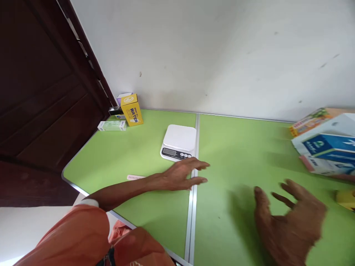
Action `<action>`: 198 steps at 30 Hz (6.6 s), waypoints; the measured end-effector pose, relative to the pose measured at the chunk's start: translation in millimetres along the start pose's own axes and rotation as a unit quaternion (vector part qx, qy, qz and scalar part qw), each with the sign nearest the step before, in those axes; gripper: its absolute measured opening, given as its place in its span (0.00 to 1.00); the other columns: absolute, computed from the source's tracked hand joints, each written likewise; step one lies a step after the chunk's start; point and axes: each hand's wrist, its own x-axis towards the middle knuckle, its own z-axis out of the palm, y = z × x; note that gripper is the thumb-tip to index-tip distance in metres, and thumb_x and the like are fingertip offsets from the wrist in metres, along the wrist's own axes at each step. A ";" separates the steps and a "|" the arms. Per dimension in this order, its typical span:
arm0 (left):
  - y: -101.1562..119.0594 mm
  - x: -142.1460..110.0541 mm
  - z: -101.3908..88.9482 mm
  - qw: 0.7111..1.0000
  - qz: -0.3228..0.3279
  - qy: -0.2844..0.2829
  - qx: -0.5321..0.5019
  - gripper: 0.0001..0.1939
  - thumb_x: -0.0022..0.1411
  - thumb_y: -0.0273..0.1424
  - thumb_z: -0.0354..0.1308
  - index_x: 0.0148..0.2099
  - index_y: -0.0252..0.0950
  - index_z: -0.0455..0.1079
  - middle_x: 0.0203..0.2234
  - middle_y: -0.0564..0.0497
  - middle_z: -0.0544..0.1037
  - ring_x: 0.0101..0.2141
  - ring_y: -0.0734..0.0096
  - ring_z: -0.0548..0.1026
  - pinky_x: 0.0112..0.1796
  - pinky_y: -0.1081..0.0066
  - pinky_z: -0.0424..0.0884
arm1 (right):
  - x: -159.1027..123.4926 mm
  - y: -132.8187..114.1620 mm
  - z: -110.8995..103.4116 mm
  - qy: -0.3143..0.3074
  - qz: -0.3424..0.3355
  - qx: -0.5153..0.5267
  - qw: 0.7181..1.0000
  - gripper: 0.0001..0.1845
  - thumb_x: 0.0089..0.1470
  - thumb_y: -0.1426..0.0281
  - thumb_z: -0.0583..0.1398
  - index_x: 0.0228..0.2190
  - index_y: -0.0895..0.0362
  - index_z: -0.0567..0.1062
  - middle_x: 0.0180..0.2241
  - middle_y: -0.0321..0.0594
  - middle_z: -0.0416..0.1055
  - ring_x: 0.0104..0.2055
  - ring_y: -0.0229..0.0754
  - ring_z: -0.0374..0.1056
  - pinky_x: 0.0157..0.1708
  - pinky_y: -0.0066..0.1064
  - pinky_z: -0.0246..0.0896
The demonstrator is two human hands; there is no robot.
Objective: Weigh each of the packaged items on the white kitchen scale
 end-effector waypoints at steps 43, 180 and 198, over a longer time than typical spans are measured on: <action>-165.7 8.6 -312.1 0.909 -0.159 0.383 0.039 0.55 0.42 0.34 0.86 0.68 0.40 0.60 0.58 0.41 0.71 0.65 0.44 0.72 0.65 0.41 0.72 | -22.5 -183.7 158.4 -0.411 -0.083 0.355 0.835 0.12 0.74 0.61 0.57 0.46 0.53 0.79 0.44 0.45 0.82 0.41 0.48 0.80 0.41 0.39 0.77; -121.8 24.6 -72.4 0.956 -0.084 0.258 -0.110 0.51 0.53 0.60 0.78 0.69 0.38 0.68 0.65 0.33 0.73 0.65 0.39 0.75 0.67 0.39 0.72 | 72.0 -84.2 139.1 -0.121 0.127 0.301 0.938 0.28 0.66 0.40 0.55 0.39 0.51 0.75 0.44 0.47 0.78 0.47 0.53 0.71 0.51 0.46 0.69; -124.1 24.4 -72.8 0.958 -0.086 0.255 -0.101 0.48 0.55 0.61 0.76 0.67 0.39 0.71 0.63 0.35 0.74 0.64 0.42 0.76 0.66 0.40 0.73 | 73.3 -86.7 136.0 -0.128 0.122 0.294 0.939 0.28 0.66 0.39 0.55 0.38 0.51 0.73 0.42 0.47 0.78 0.45 0.52 0.71 0.51 0.46 0.71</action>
